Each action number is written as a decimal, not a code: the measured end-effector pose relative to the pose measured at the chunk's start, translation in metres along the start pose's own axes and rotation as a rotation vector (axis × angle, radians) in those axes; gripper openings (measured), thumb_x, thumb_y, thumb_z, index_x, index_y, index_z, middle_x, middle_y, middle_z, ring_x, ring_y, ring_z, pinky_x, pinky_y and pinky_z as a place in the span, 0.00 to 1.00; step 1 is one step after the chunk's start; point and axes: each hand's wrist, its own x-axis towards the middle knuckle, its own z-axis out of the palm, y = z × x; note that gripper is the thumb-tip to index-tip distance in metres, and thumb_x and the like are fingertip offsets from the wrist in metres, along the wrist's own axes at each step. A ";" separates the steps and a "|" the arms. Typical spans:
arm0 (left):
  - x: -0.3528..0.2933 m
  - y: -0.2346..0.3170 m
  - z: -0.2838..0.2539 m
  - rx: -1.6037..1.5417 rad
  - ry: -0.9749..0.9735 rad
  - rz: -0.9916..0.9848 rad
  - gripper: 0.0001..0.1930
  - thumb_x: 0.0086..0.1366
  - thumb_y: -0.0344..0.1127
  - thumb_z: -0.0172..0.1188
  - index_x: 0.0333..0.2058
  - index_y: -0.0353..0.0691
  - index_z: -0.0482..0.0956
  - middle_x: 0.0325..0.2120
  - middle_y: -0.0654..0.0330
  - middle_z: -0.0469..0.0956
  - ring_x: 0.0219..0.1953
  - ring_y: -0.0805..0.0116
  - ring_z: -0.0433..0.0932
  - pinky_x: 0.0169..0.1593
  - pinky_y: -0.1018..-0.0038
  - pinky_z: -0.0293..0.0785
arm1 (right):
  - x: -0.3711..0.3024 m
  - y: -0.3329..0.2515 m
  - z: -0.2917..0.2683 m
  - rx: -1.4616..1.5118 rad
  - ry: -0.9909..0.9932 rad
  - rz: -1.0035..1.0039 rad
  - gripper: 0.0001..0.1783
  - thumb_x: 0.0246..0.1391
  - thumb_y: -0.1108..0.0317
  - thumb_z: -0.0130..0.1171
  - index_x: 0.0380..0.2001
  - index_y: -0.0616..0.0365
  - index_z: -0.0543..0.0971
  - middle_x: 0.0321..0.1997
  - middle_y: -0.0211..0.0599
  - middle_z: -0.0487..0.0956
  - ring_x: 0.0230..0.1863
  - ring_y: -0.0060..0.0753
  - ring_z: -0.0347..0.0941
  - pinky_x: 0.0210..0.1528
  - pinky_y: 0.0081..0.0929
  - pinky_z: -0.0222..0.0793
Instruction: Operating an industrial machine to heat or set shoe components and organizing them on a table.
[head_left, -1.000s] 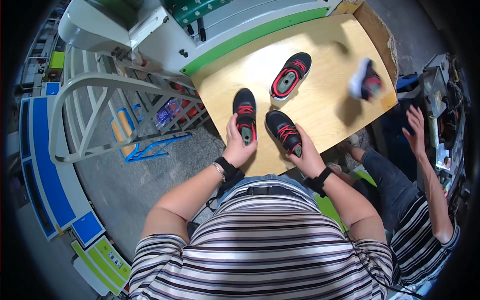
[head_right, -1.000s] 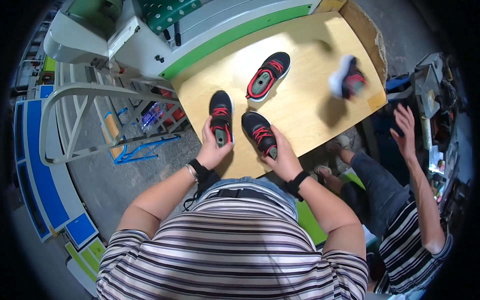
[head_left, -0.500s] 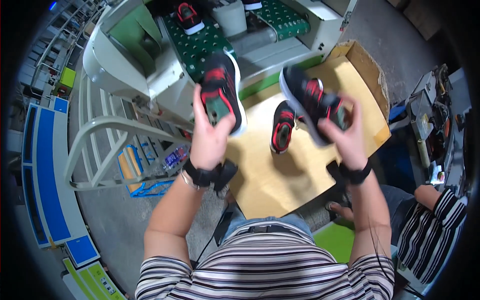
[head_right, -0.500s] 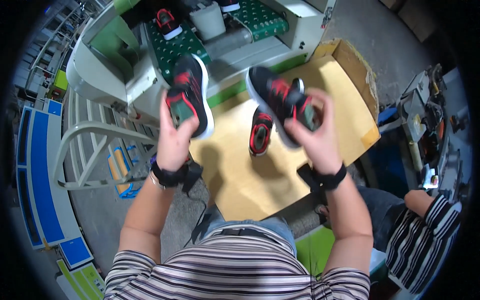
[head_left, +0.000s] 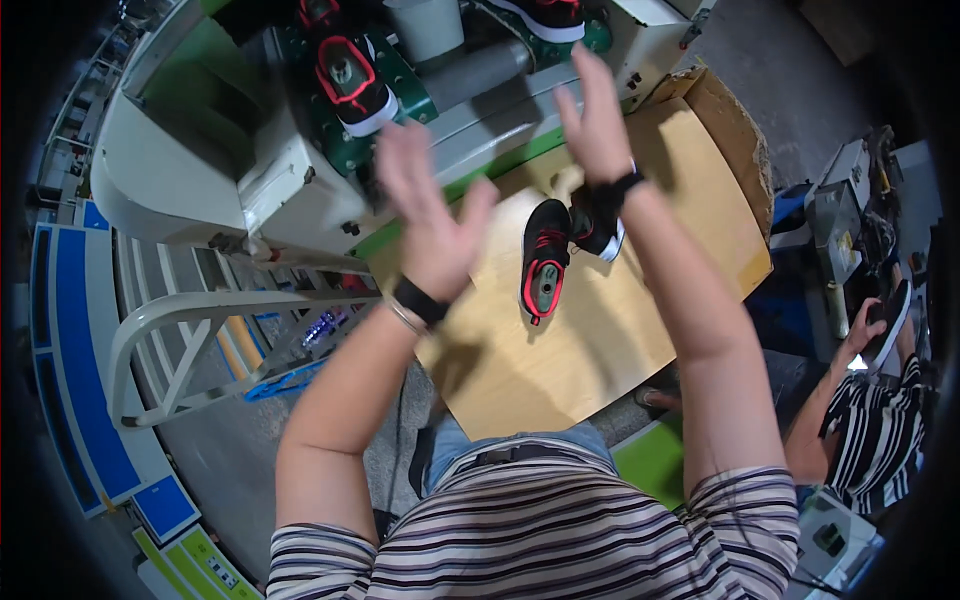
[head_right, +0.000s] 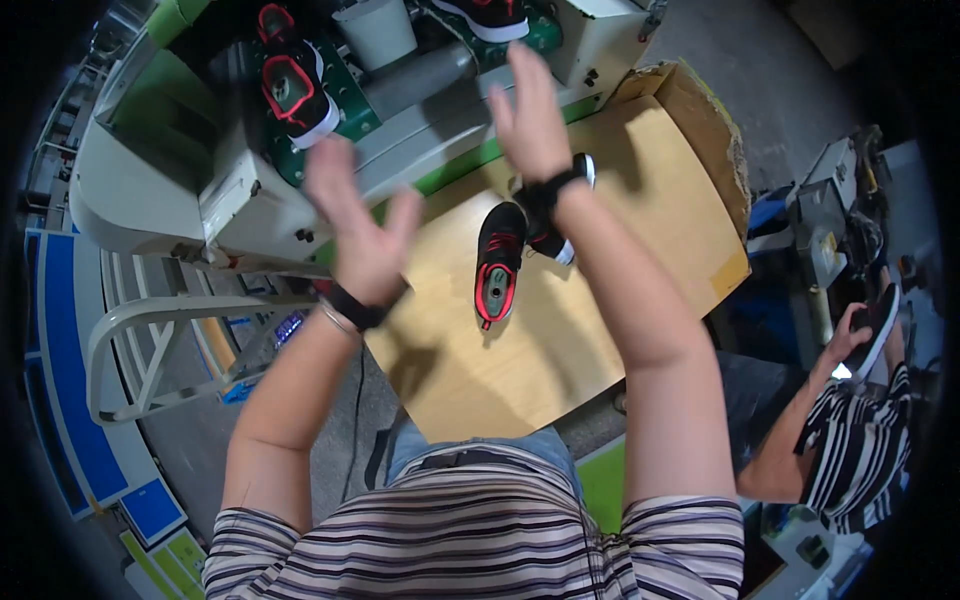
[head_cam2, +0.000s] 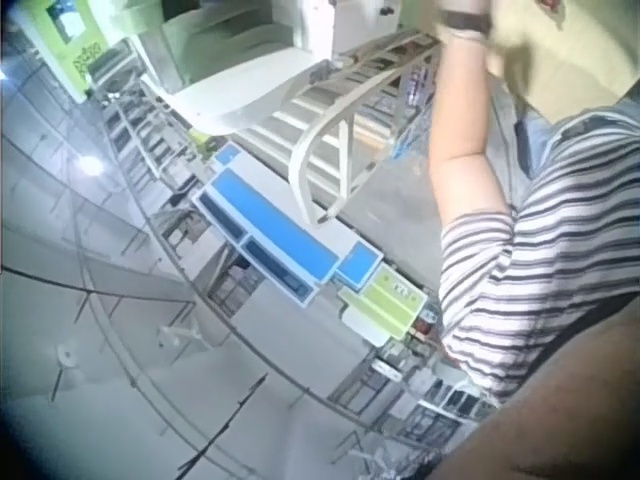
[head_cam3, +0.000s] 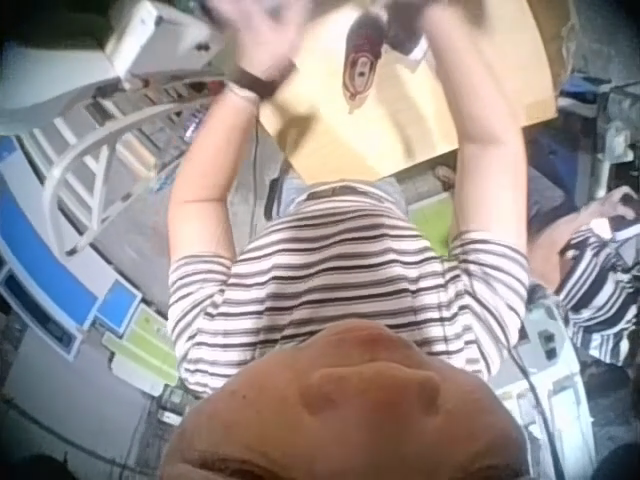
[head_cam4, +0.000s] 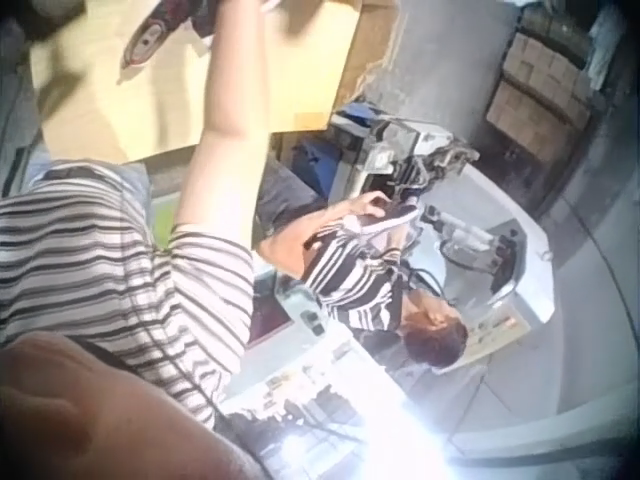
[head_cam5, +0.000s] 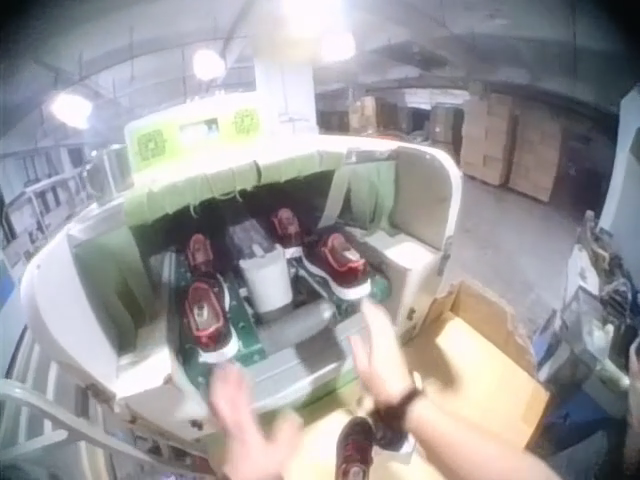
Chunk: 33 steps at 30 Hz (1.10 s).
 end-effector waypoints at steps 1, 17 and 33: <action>-0.036 0.007 0.016 -0.055 -0.195 -0.072 0.48 0.58 0.39 0.67 0.70 0.38 0.46 0.70 0.39 0.39 0.72 0.39 0.41 0.71 0.53 0.42 | -0.045 -0.009 0.001 -0.036 -0.181 0.129 0.34 0.61 0.64 0.56 0.66 0.64 0.59 0.69 0.56 0.61 0.71 0.56 0.54 0.72 0.42 0.48; -0.190 0.012 0.088 -0.444 -0.495 -0.442 0.48 0.53 0.26 0.61 0.69 0.38 0.43 0.68 0.38 0.48 0.71 0.41 0.49 0.72 0.60 0.48 | -0.274 -0.072 -0.111 0.355 -0.260 0.911 0.56 0.45 0.72 0.66 0.72 0.59 0.44 0.65 0.53 0.62 0.67 0.43 0.60 0.68 0.32 0.55; -0.162 0.027 -0.117 -1.420 -0.401 -1.243 0.34 0.57 0.23 0.57 0.64 0.34 0.61 0.56 0.52 0.72 0.57 0.60 0.73 0.62 0.66 0.68 | -0.355 -0.170 -0.145 0.376 -0.604 0.744 0.55 0.40 0.72 0.70 0.69 0.65 0.52 0.62 0.59 0.66 0.64 0.54 0.64 0.67 0.38 0.59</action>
